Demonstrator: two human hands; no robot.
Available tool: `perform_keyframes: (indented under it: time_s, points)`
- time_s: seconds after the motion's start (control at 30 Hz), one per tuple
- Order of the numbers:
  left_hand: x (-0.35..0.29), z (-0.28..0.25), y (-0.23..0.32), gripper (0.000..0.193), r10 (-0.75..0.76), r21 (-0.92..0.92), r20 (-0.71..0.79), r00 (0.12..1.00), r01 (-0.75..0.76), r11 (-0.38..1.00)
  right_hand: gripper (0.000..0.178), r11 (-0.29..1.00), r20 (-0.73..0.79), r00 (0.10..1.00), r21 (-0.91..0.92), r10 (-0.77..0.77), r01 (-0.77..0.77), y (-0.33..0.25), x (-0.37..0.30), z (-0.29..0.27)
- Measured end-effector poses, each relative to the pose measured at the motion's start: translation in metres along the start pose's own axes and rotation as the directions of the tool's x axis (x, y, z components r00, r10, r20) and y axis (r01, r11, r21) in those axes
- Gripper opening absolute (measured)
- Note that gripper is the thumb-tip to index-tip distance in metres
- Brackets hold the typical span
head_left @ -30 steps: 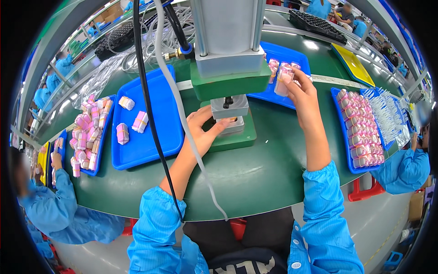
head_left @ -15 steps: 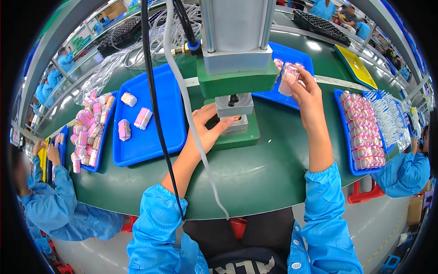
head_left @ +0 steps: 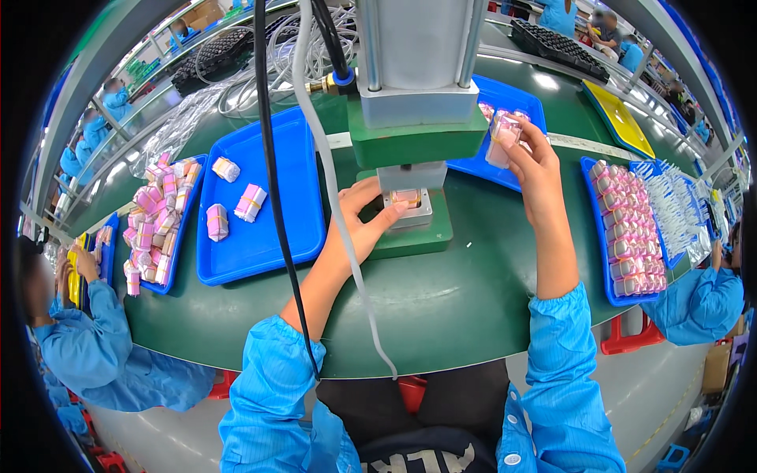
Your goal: Using a press machine and hands to assemble small electronic components at a factory workbench.
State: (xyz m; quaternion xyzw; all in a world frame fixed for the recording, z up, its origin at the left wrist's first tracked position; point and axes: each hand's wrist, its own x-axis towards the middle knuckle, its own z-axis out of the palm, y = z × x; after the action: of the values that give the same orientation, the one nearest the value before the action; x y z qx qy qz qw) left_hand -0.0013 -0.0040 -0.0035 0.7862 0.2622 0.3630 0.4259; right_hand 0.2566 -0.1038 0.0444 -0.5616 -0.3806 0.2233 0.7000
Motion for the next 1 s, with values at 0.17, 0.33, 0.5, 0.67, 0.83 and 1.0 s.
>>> perform_keyframes:
  time_s: [0.17, 0.33, 0.5, 0.67, 0.83, 1.0]
  points:
    - [0.002, -0.002, 0.002, 0.034, 0.028, 0.033, 0.046, 0.999, -0.03, 0.999, 0.055, 1.0, 0.015, 1.0, -0.008, -0.01, 0.011, 0.001, 0.001, -0.002]
    - [0.003, 0.003, 0.009, 0.039, 0.126, -0.031, -0.076, 0.989, -0.129, 0.991, 0.053, 1.0, 0.016, 1.0, 0.001, 0.005, -0.005, 0.002, 0.002, -0.001]
    - [0.002, -0.004, 0.015, 0.041, 0.017, -0.264, -0.084, 0.996, -0.039, 0.964, 0.047, 0.987, 0.198, 0.971, 0.064, 0.131, -0.147, -0.002, -0.011, 0.017]
    - [0.011, -0.016, -0.008, 0.034, -0.142, -0.649, 0.022, 0.99, 0.122, 0.751, 0.039, 0.96, 0.451, 0.866, 0.066, 0.215, -0.272, 0.001, -0.027, 0.04]
    - [0.013, -0.025, -0.007, 0.037, -0.24, -0.883, 0.044, 0.97, 0.151, 0.444, 0.047, 0.98, 0.421, 0.896, 0.067, 0.141, -0.186, 0.007, -0.038, 0.055]
    - [0.014, -0.032, -0.014, 0.038, -0.103, -0.971, 0.149, 0.983, 0.166, 0.175, 0.051, 0.999, 0.472, 0.88, -0.025, 0.053, -0.046, 0.018, -0.046, 0.071]
